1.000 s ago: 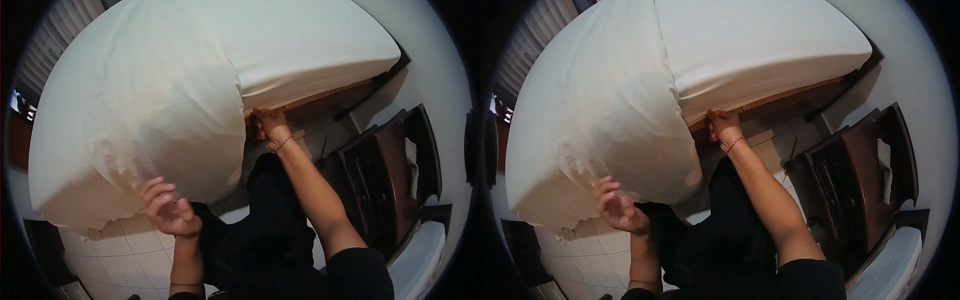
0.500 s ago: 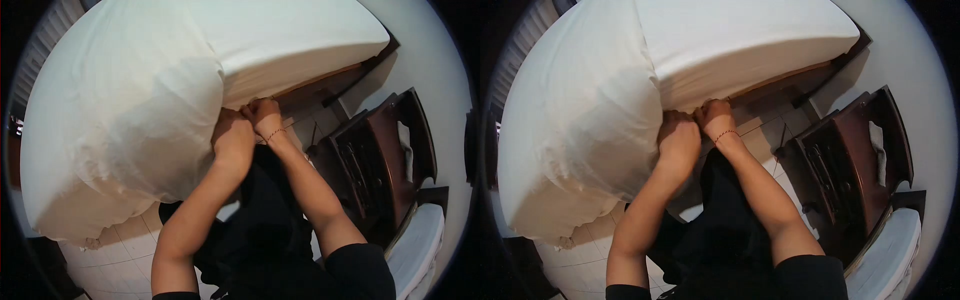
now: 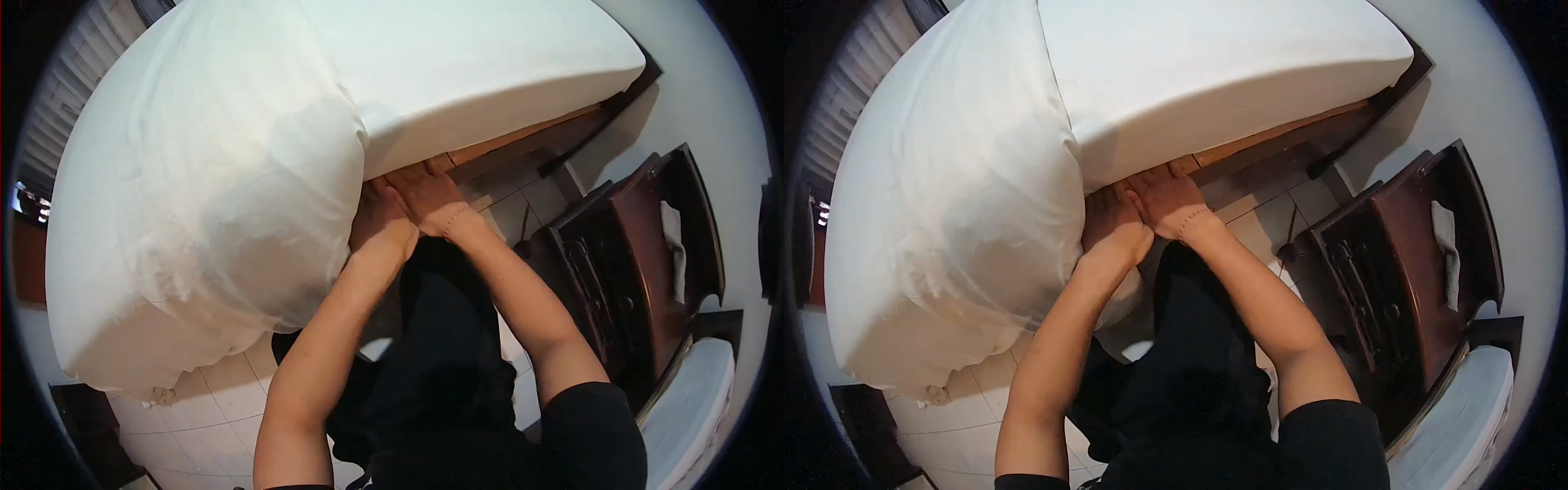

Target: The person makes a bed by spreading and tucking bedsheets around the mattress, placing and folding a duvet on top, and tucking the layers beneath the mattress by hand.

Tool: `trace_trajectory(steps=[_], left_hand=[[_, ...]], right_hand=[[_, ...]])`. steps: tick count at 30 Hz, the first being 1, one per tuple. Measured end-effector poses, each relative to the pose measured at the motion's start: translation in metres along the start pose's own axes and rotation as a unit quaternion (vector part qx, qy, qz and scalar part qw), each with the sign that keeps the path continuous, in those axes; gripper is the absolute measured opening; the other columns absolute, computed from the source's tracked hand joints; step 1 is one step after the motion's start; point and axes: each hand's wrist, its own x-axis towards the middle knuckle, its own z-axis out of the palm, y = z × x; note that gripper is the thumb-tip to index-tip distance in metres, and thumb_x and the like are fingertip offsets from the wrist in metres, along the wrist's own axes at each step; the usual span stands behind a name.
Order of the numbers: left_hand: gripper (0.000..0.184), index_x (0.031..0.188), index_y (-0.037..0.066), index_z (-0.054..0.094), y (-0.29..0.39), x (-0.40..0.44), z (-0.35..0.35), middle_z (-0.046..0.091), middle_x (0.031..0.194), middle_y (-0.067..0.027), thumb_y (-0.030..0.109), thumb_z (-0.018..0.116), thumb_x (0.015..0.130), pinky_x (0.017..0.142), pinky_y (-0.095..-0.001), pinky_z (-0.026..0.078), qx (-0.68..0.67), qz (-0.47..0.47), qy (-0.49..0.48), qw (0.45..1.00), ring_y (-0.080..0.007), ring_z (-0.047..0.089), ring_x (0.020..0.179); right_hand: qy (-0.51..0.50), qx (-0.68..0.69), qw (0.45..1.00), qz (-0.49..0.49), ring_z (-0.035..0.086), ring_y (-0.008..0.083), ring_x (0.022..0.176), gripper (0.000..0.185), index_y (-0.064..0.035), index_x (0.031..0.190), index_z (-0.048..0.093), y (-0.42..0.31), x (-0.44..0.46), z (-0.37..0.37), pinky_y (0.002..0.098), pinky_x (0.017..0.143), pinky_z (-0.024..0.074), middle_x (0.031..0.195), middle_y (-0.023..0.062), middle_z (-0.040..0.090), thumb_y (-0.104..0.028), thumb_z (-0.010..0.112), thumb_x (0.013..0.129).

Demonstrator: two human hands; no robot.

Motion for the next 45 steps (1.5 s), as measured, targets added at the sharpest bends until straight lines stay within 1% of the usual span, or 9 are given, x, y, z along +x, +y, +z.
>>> trace_trajectory(steps=[10, 13, 15, 17, 21, 25, 27, 39, 45], left_hand=[[0.085, 0.142, -0.004, 0.008, -0.014, 0.004, 0.012, 0.011, 0.148, -0.0241, 0.024, 0.059, 0.08, 0.111, -0.038, 0.024, -0.139, -0.019, -0.023, 0.99, -0.0341, 0.015, 0.138], [0.071, 0.136, -0.003, 0.031, -0.003, -0.008, 0.019, 0.034, 0.139, -0.0256, 0.02, 0.063, 0.077, 0.105, -0.0403, 0.033, -0.107, -0.038, 0.11, 0.987, -0.0374, 0.036, 0.128], [0.043, 0.113, -0.002, 0.058, 0.004, -0.009, 0.002, 0.059, 0.112, -0.0216, 0.016, 0.064, 0.074, 0.096, -0.041, 0.042, 0.0, 0.031, -0.036, 0.999, -0.0355, 0.056, 0.108], [0.019, 0.085, 0.003, 0.067, 0.023, -0.038, 0.007, 0.066, 0.086, -0.0162, 0.014, 0.066, 0.07, 0.085, -0.0395, 0.048, -0.051, 0.086, 0.054, 0.993, -0.0299, 0.064, 0.088], [0.014, 0.086, 0.005, 0.065, 0.024, -0.128, -0.007, 0.065, 0.089, -0.0126, 0.009, 0.059, 0.074, 0.075, -0.0373, 0.051, -0.236, 0.35, 0.227, 0.877, -0.0311, 0.064, 0.084], [0.024, 0.098, 0.002, 0.064, -0.079, -0.17, -0.044, 0.062, 0.1, -0.0121, 0.011, 0.06, 0.076, 0.087, -0.0349, 0.046, -0.262, 0.195, 0.546, 0.771, -0.024, 0.058, 0.099], [0.029, 0.109, -0.003, 0.055, -0.122, -0.176, -0.051, 0.059, 0.104, -0.0145, 0.015, 0.058, 0.086, 0.089, -0.0346, 0.043, -0.311, -0.052, 0.693, 0.648, -0.0211, 0.055, 0.1], [0.026, 0.097, 0.002, 0.054, -0.183, -0.17, -0.077, 0.056, 0.074, 0.0038, 0.027, 0.055, 0.094, 0.059, -0.0174, 0.033, -0.595, -0.11, 0.491, 0.626, -0.0014, 0.043, 0.067], [0.025, 0.096, 0.001, 0.055, -0.177, -0.17, -0.069, 0.059, 0.075, 0.0008, 0.025, 0.061, 0.091, 0.056, -0.017, 0.031, -0.557, -0.077, 0.565, 0.604, 0.0005, 0.041, 0.063]], right_hand=[[-0.083, 0.197, 0.957, 0.195, 0.059, 0.0328, 0.097, 0.031, -0.0066, 0.108, 0.059, -0.022, -0.014, -0.052, 0.0444, 0.093, 0.0405, 0.103, 0.0134, 0.064, -0.029, 0.047, 0.09], [-0.022, 0.002, 0.983, 0.185, 0.054, 0.033, 0.104, 0.029, -0.0057, 0.11, 0.059, 0.007, -0.017, -0.041, 0.0399, 0.089, 0.044, 0.107, 0.0157, 0.06, -0.018, 0.055, 0.084], [-0.125, -0.006, 0.979, 0.16, 0.053, 0.0327, 0.109, 0.029, -0.0049, 0.109, 0.059, 0.027, -0.007, -0.044, 0.0466, 0.098, 0.0364, 0.106, 0.0129, 0.064, -0.023, 0.05, 0.088], [-0.089, -0.008, 0.987, 0.137, 0.051, 0.0324, 0.112, 0.029, -0.005, 0.111, 0.059, 0.024, -0.01, -0.043, 0.0466, 0.099, 0.0351, 0.107, 0.0131, 0.064, -0.022, 0.049, 0.089], [-0.03, 0.024, 0.989, 0.14, 0.055, 0.0306, 0.109, 0.027, -0.0023, 0.113, 0.06, 0.006, -0.042, -0.063, 0.0398, 0.096, 0.041, 0.11, 0.0141, 0.063, -0.012, 0.051, 0.09], [0.011, 0.21, 0.941, 0.266, 0.061, 0.0237, 0.099, 0.025, 0.0013, 0.11, 0.061, -0.029, -0.035, -0.091, 0.0336, 0.089, 0.0453, 0.103, 0.0128, 0.066, -0.013, 0.053, 0.092], [0.093, 0.366, 0.895, 0.237, 0.062, 0.0186, 0.092, 0.026, 0.0031, 0.11, 0.06, -0.056, -0.011, -0.1, 0.0291, 0.084, 0.0465, 0.101, 0.0115, 0.066, -0.015, 0.054, 0.093], [0.112, 0.679, 0.631, 0.358, 0.055, 0.0062, 0.078, 0.035, 0.0015, 0.104, 0.06, -0.099, 0.046, -0.098, 0.0179, 0.065, 0.0427, 0.09, 0.0031, 0.064, -0.031, 0.054, 0.094], [0.028, 0.558, 0.762, 0.327, 0.055, 0.0076, 0.073, 0.046, 0.0033, 0.102, 0.06, -0.097, 0.043, -0.123, 0.0193, 0.062, 0.0431, 0.088, 0.004, 0.064, -0.04, 0.049, 0.095]])
